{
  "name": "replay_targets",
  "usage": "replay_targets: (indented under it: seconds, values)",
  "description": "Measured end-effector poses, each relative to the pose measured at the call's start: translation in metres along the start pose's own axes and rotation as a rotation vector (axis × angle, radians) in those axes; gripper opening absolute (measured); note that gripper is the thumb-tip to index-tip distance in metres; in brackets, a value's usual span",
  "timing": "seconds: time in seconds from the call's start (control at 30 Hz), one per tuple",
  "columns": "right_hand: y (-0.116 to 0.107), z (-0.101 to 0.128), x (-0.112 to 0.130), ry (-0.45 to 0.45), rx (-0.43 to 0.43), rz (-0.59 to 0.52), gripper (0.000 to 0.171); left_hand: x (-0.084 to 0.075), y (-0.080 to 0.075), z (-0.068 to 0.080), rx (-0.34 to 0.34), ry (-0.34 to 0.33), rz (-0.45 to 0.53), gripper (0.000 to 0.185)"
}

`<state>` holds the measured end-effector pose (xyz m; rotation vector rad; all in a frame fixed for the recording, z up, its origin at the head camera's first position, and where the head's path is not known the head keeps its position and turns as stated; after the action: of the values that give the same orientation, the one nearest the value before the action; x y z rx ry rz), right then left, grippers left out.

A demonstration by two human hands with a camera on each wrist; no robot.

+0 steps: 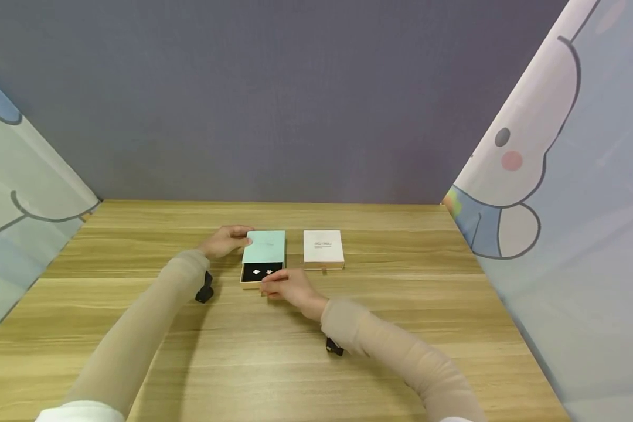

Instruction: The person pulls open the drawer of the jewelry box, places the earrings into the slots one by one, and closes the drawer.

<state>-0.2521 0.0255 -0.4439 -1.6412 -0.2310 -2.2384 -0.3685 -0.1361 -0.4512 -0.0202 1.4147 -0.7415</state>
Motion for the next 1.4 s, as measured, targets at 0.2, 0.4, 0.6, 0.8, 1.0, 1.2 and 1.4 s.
replay_targets:
  seconds: [0.2, 0.4, 0.6, 0.8, 1.0, 1.2, 1.4]
  values:
    - [0.002, 0.008, -0.025, 0.106, -0.034, -0.064, 0.025, 0.0, 0.001, 0.0, 0.008, 0.009, 0.014, 0.051]
    - [0.005, 0.008, -0.029, 0.121, -0.078, -0.09, 0.027, 0.0, 0.0, -0.001, 0.003, 0.017, 0.022, 0.051]
    - [0.014, 0.001, -0.03, 0.107, -0.082, -0.127, 0.027, 0.001, 0.0, -0.002, 0.003, 0.021, 0.01, 0.051]
    - [0.018, -0.005, -0.033, 0.157, -0.132, -0.199, 0.024, 0.004, 0.0, -0.004, 0.002, 0.017, 0.019, 0.05]
    - [0.018, -0.006, -0.033, 0.174, -0.159, -0.23, 0.022, 0.003, 0.0, -0.004, -0.002, 0.013, 0.012, 0.051]
    - [0.019, -0.005, -0.031, 0.158, -0.155, -0.235, 0.024, 0.004, 0.0, -0.004, 0.004, 0.025, 0.025, 0.051]
    - [0.017, -0.01, -0.034, 0.16, -0.165, -0.23, 0.023, 0.002, 0.0, -0.002, 0.001, 0.017, 0.018, 0.051]
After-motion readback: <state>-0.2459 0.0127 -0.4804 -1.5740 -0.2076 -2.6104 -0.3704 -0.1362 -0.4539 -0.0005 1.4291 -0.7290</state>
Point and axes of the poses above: each hand's wrist, its own z-axis away from the middle knuckle, its own y-axis out of the palm, x = y × z, the point moved 8 cm from there along -z, towards the middle knuckle, and after that the axes turned 1 degree about y, right-handed, at the moved point
